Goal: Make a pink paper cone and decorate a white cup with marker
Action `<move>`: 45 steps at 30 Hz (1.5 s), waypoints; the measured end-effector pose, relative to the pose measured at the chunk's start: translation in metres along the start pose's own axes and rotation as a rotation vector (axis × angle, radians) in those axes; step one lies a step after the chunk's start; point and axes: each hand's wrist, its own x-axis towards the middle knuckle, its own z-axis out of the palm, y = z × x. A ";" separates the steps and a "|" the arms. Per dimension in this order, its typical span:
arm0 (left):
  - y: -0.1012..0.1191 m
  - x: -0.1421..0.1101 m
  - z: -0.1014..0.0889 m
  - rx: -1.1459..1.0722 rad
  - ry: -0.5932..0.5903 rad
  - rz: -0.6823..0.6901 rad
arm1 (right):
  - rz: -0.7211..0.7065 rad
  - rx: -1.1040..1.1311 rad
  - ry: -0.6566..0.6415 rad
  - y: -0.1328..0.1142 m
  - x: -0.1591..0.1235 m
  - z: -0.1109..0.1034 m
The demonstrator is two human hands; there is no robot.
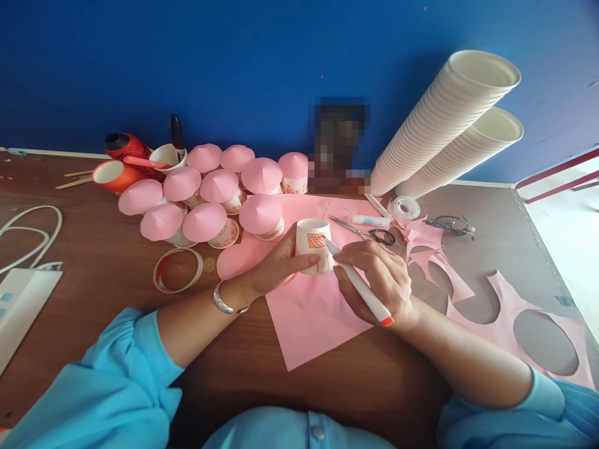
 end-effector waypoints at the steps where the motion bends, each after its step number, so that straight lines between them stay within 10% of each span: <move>1: 0.000 0.000 0.000 -0.002 0.003 0.003 | -0.001 -0.002 -0.005 0.000 0.000 0.000; 45: 0.002 0.001 0.002 -0.034 -0.009 0.026 | -0.012 -0.013 0.011 -0.005 0.004 -0.006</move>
